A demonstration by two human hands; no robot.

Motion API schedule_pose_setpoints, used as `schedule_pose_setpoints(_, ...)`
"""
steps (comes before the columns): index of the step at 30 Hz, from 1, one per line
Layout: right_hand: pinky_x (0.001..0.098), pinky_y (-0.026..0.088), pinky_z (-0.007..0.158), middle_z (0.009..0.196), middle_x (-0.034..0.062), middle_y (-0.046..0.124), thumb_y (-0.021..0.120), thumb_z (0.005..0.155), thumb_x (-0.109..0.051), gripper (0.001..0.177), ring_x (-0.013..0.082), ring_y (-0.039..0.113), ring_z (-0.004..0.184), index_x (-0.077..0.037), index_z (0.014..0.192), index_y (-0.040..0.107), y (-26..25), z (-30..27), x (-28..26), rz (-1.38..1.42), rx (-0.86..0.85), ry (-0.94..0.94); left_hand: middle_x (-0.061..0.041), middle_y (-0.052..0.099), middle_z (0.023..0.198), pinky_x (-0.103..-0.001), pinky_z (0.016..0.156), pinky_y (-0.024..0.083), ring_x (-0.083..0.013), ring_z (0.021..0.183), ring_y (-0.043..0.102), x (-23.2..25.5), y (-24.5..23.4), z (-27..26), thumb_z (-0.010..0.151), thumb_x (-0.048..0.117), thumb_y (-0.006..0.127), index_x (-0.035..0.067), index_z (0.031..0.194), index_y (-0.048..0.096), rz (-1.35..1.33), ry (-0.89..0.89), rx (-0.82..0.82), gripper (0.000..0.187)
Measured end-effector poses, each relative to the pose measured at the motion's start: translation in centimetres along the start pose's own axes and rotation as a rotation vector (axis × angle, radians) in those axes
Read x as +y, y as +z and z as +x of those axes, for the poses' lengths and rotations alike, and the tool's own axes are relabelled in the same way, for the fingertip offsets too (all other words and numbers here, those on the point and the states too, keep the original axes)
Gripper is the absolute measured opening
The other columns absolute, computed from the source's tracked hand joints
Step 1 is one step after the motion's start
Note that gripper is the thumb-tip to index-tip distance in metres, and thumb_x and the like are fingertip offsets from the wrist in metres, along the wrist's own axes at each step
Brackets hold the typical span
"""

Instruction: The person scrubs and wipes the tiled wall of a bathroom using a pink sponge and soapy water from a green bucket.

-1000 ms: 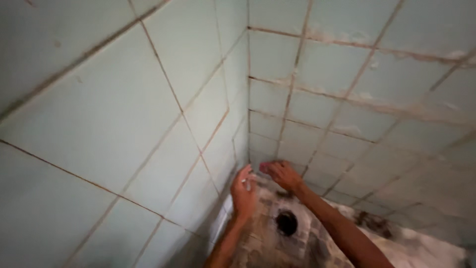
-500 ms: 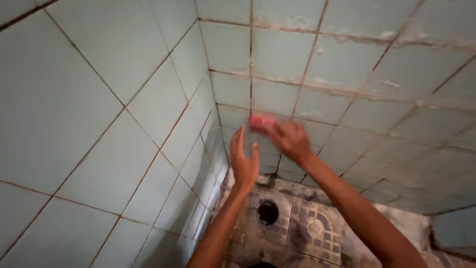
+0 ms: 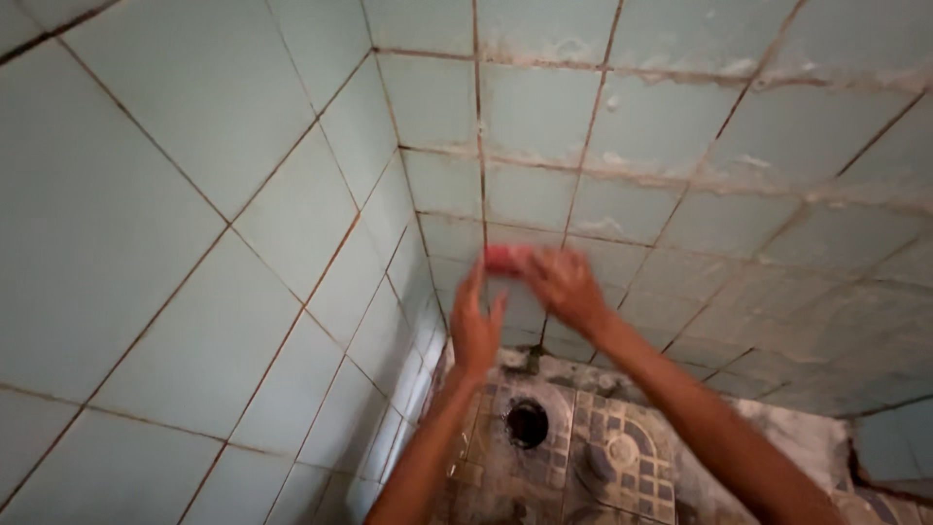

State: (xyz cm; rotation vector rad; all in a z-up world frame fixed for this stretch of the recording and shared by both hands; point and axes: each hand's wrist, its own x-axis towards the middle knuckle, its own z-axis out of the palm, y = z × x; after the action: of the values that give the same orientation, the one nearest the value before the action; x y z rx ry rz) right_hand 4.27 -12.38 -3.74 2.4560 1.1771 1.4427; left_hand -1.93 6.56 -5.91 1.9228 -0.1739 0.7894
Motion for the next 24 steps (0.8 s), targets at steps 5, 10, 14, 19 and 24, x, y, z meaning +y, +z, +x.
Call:
schedule_pose_setpoints(5,0.0456,0.042,0.094,0.123,0.008,0.06,0.079,0.095,-0.028,0.058,0.0271,0.059,0.111,-0.01,0.147,0.059,-4.1,6.8,3.4,0.097,0.145,0.056,-0.017,0.062,0.137,-0.041,0.107,0.052,-0.0356,0.127,0.061,6.2,-2.2,7.7,0.093,0.012,0.077,0.01,0.147,0.056,0.054,0.319,0.16,0.058)
schedule_pose_setpoints(10,0.0441,0.044,0.091,0.12,0.0066,0.062,0.075,0.094,-0.023,0.043,0.0252,0.061,0.108,-0.015,0.135,0.063,0.2,0.9,1.4,0.058,0.094,0.004,-0.013,0.07,0.116,-0.042,0.092,0.054,-0.0338,0.107,0.067,1.7,-1.1,6.2,0.085,0.018,0.084,0.006,0.117,0.068,0.104,0.098,-0.009,0.037)
schedule_pose_setpoints(14,0.0486,0.048,0.095,0.123,0.006,0.065,0.065,0.091,-0.017,0.039,0.0266,0.065,0.109,-0.01,0.129,0.066,5.5,-9.2,-1.8,0.211,-0.195,-0.132,-0.018,0.074,0.101,-0.045,0.084,0.055,-0.0376,0.095,0.068,-5.6,1.8,-0.6,0.083,0.018,0.083,0.005,0.102,0.072,0.122,-0.042,-0.178,0.025)
schedule_pose_setpoints(19,0.0468,0.05,0.099,0.138,0.0033,0.068,0.056,0.098,-0.007,0.04,0.0253,0.066,0.118,-0.013,0.137,0.067,4.7,-13.9,-1.0,0.785,-0.295,0.082,-0.015,0.073,0.095,-0.042,0.083,0.057,-0.0339,0.092,0.071,-5.0,4.4,-2.4,0.094,0.02,0.077,0.004,0.099,0.07,0.14,-0.292,-0.327,0.019)
schedule_pose_setpoints(24,0.0496,0.048,0.095,0.131,0.0124,0.064,0.067,0.088,-0.018,0.048,0.0296,0.065,0.114,-0.008,0.135,0.066,-2.7,-9.3,4.4,-0.087,-0.118,-0.01,-0.018,0.062,0.122,-0.045,0.088,0.054,-0.0384,0.111,0.061,5.6,4.3,0.2,0.075,0.008,0.081,0.006,0.125,0.066,0.051,0.208,-0.223,0.052)
